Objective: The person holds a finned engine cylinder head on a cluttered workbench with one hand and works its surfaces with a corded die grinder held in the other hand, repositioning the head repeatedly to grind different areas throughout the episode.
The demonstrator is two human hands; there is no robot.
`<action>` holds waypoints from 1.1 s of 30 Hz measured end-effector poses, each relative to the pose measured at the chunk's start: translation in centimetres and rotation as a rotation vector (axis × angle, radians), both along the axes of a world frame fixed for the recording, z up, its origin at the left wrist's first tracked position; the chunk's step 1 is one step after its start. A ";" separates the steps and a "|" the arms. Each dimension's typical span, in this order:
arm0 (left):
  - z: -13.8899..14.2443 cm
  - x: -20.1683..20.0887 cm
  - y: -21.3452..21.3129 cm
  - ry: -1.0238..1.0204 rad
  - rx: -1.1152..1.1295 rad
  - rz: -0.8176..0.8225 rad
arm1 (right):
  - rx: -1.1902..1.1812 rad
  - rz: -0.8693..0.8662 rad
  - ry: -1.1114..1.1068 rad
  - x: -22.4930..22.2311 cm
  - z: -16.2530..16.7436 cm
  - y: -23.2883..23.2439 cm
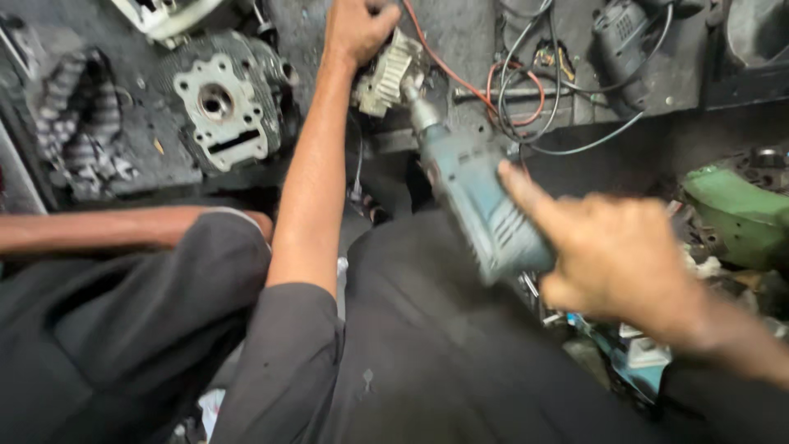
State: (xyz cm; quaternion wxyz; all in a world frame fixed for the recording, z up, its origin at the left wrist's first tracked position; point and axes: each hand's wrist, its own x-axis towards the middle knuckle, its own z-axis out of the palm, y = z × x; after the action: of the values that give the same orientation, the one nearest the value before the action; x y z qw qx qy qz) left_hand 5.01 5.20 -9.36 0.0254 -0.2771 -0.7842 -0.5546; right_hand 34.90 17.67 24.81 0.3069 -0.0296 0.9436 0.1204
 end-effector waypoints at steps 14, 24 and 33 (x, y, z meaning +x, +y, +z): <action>-0.1 -0.2 -0.5 -0.066 -0.065 -0.050 | -1.163 -0.655 0.708 14.1 -22.9 1.5; 1.5 -0.2 -0.6 -0.090 -0.084 -0.091 | -1.618 -1.318 0.360 13.4 -27.3 12.1; 3.3 0.1 -0.6 -0.076 -0.093 -0.069 | -1.198 -0.637 0.077 -2.2 -12.4 18.4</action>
State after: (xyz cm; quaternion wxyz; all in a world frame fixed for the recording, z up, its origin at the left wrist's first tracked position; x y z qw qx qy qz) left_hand 5.15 4.57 -6.07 -0.0367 -0.2836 -0.7994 -0.5285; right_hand 32.68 36.12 12.37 0.2243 0.0892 0.8203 -0.5185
